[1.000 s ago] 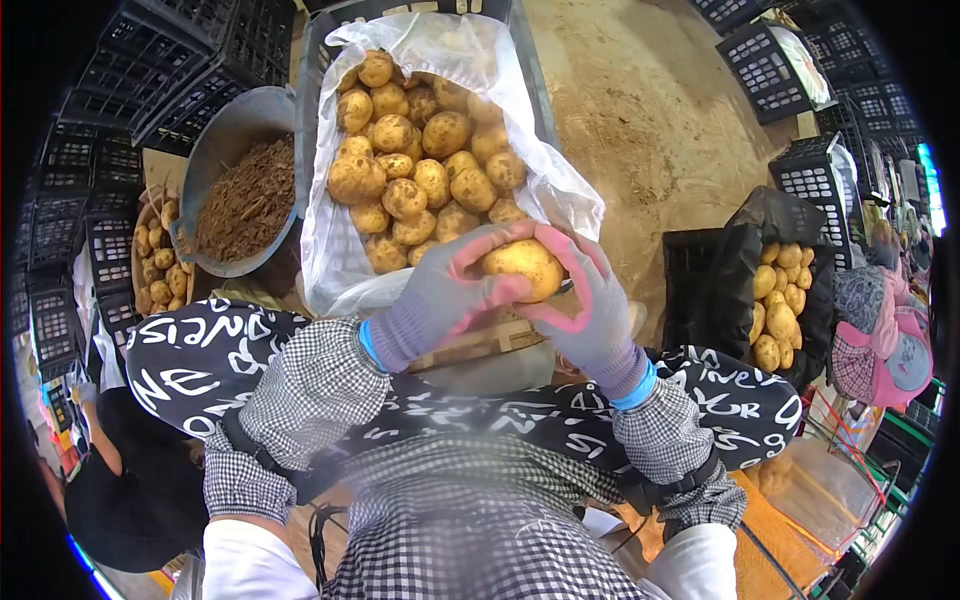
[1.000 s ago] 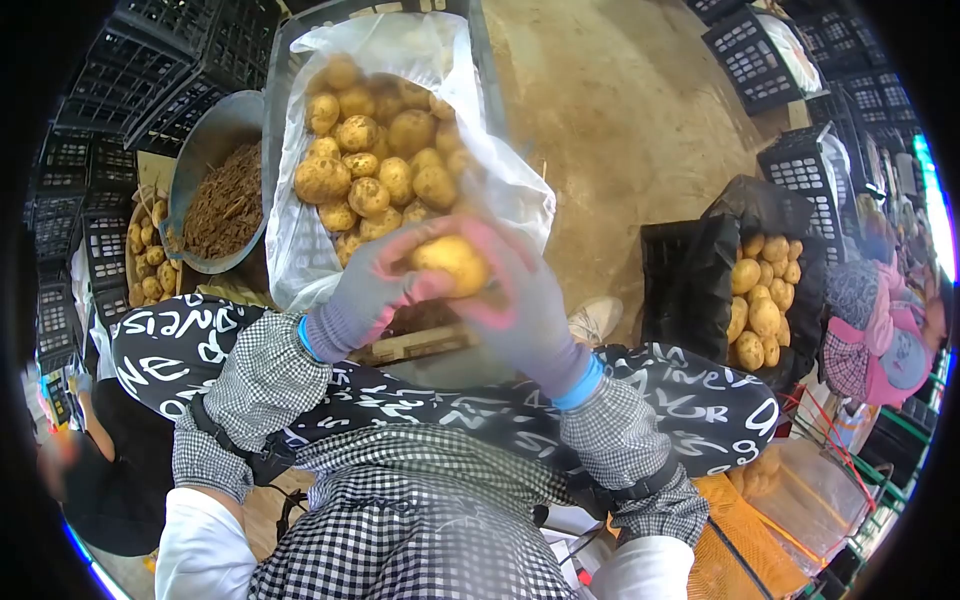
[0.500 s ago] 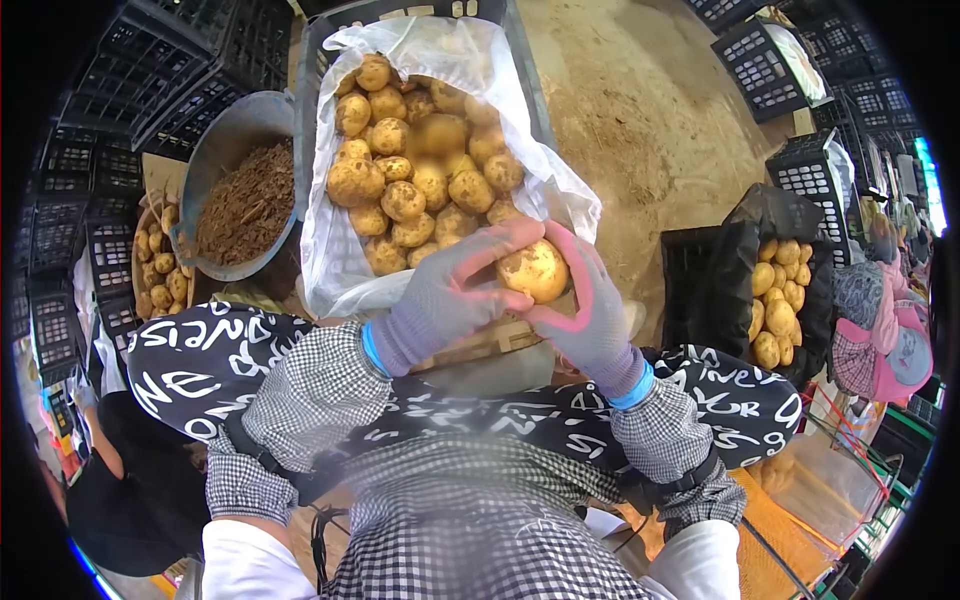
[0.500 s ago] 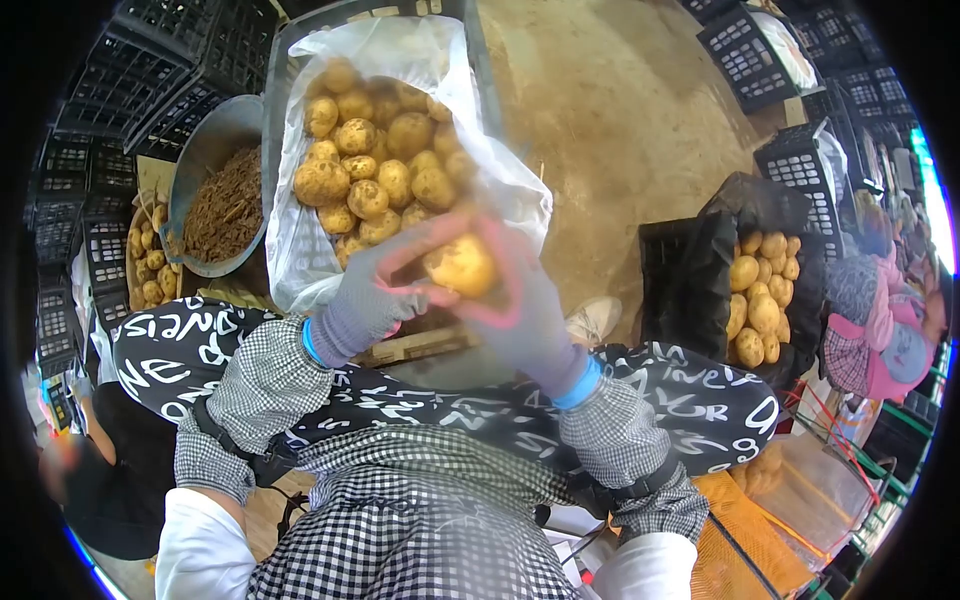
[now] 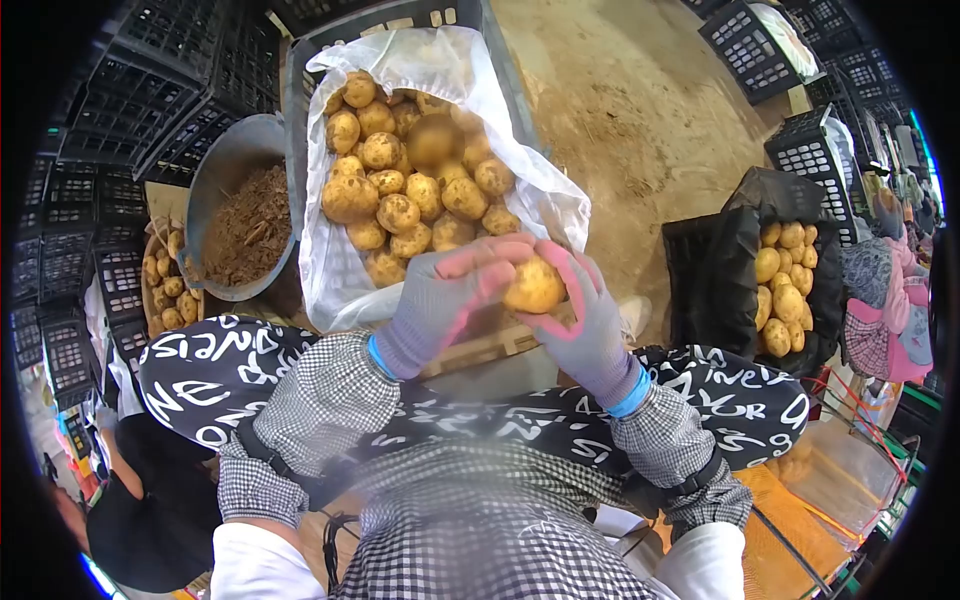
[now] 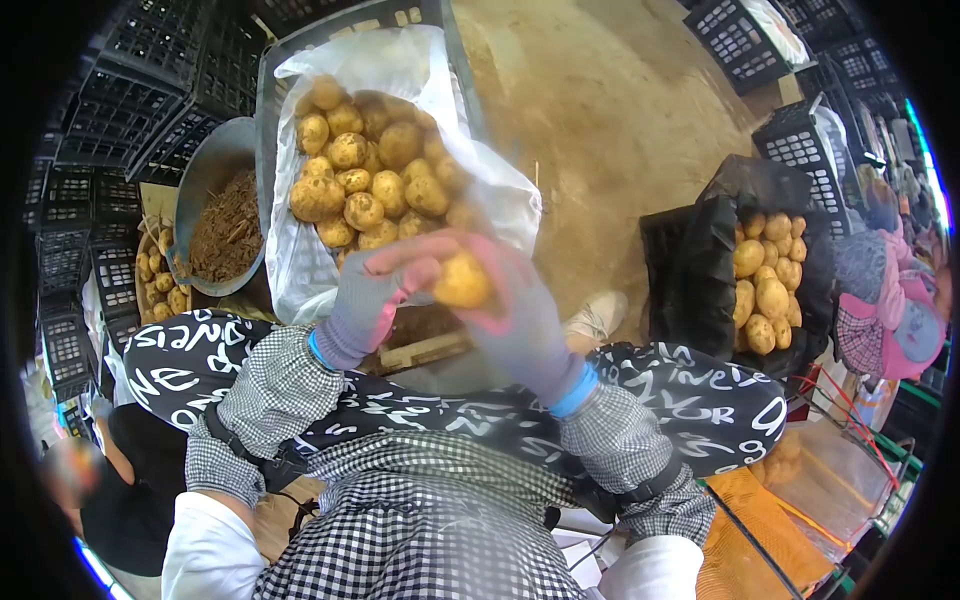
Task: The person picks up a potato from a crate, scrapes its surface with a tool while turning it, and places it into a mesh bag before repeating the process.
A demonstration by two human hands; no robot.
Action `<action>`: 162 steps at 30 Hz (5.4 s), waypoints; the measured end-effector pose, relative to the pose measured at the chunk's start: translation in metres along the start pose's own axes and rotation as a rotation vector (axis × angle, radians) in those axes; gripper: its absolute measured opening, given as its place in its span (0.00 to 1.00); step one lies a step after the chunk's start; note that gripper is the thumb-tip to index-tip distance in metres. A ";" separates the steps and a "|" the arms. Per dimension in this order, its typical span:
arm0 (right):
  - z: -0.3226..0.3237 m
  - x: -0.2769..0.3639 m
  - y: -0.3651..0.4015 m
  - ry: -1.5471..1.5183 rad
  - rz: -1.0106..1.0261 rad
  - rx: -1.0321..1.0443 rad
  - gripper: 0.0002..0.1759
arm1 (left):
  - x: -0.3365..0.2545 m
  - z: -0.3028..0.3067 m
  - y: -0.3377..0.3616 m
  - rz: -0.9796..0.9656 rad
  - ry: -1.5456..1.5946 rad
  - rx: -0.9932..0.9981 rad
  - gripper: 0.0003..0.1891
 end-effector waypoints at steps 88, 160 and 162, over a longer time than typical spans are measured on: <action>-0.017 -0.011 -0.020 -0.622 -0.240 -0.006 0.19 | 0.041 -0.009 0.010 0.417 0.574 0.175 0.24; 0.168 0.005 -0.009 -0.043 -0.152 -0.309 0.17 | -0.082 -0.024 0.012 -0.626 -1.034 -0.238 0.40; 0.079 -0.002 -0.012 -0.609 -0.211 -0.060 0.32 | -0.078 -0.027 0.022 -0.627 -0.996 -0.265 0.42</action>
Point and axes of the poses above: each hand's wrist, its own y-axis away from the middle knuckle, its own z-axis out of the back of the hand, x = y × z, the point moved 6 cm from there along -y, towards the middle knuckle, and after that the axes turned 8 degrees about z, right-handed, at the moved point
